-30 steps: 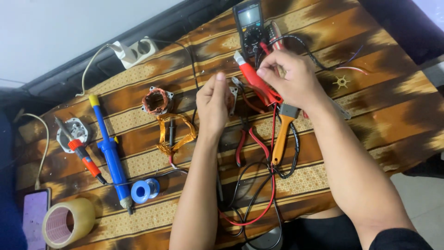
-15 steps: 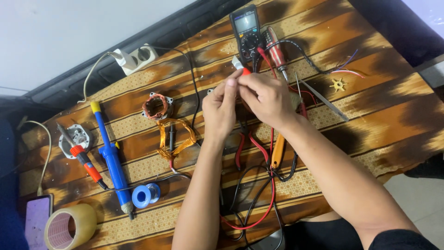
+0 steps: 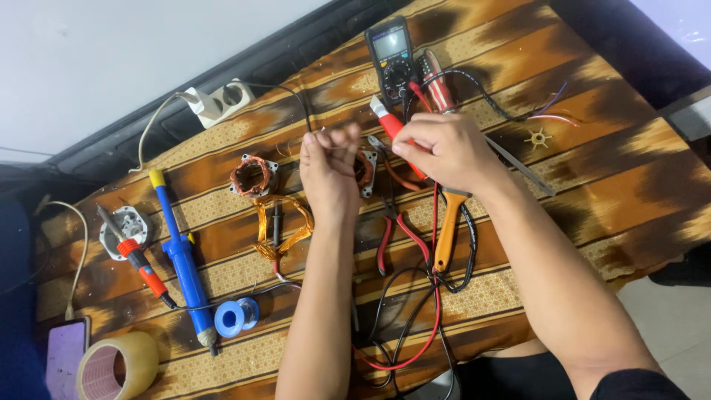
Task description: Repairing and testing motor stators using a multimeter and hand tools on a workbench
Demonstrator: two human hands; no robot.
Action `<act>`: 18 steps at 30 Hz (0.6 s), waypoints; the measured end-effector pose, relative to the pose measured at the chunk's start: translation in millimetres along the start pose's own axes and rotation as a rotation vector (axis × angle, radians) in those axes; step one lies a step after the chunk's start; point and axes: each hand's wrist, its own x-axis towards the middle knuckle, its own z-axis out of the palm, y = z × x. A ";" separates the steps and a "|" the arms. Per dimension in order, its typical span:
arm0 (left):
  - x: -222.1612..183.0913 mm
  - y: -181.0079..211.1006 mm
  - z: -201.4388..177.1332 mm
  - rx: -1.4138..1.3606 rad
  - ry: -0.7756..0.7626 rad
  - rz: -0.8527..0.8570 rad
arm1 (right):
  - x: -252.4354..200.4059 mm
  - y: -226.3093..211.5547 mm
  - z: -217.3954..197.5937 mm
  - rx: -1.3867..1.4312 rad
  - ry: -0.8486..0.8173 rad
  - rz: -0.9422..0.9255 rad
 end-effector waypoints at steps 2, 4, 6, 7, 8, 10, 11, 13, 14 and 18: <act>3.8 0.6 -10.2 -0.138 0.017 -0.149 | -2.5 8.7 1.5 -0.144 0.002 -0.066; 5.5 -0.6 -15.6 0.017 0.004 -0.108 | -4.8 19.0 1.6 -0.165 0.042 -0.078; 0.5 2.4 -8.9 0.169 -0.010 -0.068 | -6.4 22.9 6.2 -0.188 0.083 -0.090; -5.7 6.2 0.2 0.512 -0.140 0.045 | -6.7 21.8 11.2 -0.161 0.135 -0.124; -11.8 10.2 9.2 0.854 -0.271 0.161 | -7.0 20.6 16.2 -0.134 0.187 -0.158; -14.1 8.7 11.1 0.883 -0.381 0.199 | -7.3 15.5 15.4 -0.231 0.211 -0.182; -14.7 8.2 12.0 0.912 -0.493 0.239 | -6.8 13.1 15.2 -0.327 0.237 -0.208; -11.1 1.2 1.4 0.833 -0.435 0.177 | -7.8 26.7 12.4 -0.289 0.244 -0.195; -9.3 -2.4 -3.9 0.755 -0.378 0.115 | -8.5 33.7 11.1 -0.251 0.252 -0.180; -6.5 4.6 2.1 0.460 -0.183 -0.028 | -7.3 35.7 8.2 -0.226 0.303 -0.151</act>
